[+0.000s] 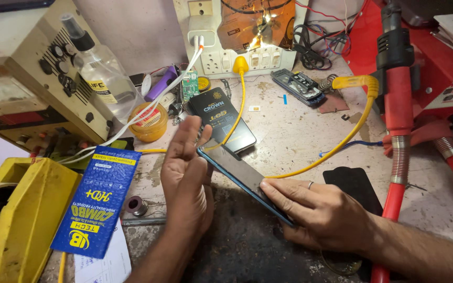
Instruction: The person picks up a smartphone from a cluttered workbench, peels off its blue back cover, and removes the back panel to expose the battery and internal components. They then use a small screwdriver to pry and work on the exposed internals, holding the phone steady with the other hand.
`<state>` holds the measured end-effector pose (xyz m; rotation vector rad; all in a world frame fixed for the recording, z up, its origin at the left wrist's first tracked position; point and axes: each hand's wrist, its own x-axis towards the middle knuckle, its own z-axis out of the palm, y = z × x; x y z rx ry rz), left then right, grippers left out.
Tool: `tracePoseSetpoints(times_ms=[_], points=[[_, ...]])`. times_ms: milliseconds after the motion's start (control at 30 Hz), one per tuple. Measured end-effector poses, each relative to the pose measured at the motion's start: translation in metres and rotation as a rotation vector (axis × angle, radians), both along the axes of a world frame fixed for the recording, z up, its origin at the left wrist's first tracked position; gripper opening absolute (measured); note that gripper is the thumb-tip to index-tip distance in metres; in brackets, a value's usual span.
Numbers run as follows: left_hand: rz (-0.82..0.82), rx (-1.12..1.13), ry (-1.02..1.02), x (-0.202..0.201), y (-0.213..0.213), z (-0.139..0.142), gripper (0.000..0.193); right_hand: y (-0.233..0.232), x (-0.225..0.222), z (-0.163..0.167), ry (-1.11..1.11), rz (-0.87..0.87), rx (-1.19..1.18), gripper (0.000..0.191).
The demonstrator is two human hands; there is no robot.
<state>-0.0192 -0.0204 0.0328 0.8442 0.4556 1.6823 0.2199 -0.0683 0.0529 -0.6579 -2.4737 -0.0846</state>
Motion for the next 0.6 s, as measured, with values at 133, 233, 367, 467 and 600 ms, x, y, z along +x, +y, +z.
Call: tracePoseSetpoints(times_ms=[133,233,367,467,600], points=[[-0.059,-0.085,0.009,0.005,0.002,-0.007,0.073,-0.003,-0.002,-0.005,-0.038,-0.009,0.014,0.073],[-0.08,-0.093,-0.023,0.01,0.0,-0.008,0.077,-0.004,-0.003,-0.006,-0.027,-0.021,-0.019,0.071],[-0.072,-0.048,-0.031,0.018,-0.006,-0.004,0.083,-0.004,-0.003,-0.005,-0.039,-0.03,-0.05,0.071],[-0.057,-0.029,0.009,0.023,-0.013,0.002,0.09,-0.004,-0.004,-0.005,-0.021,-0.002,-0.048,0.072],[-0.108,-0.098,0.051,0.031,-0.026,0.008,0.105,-0.004,-0.004,-0.005,0.013,0.006,-0.071,0.07]])
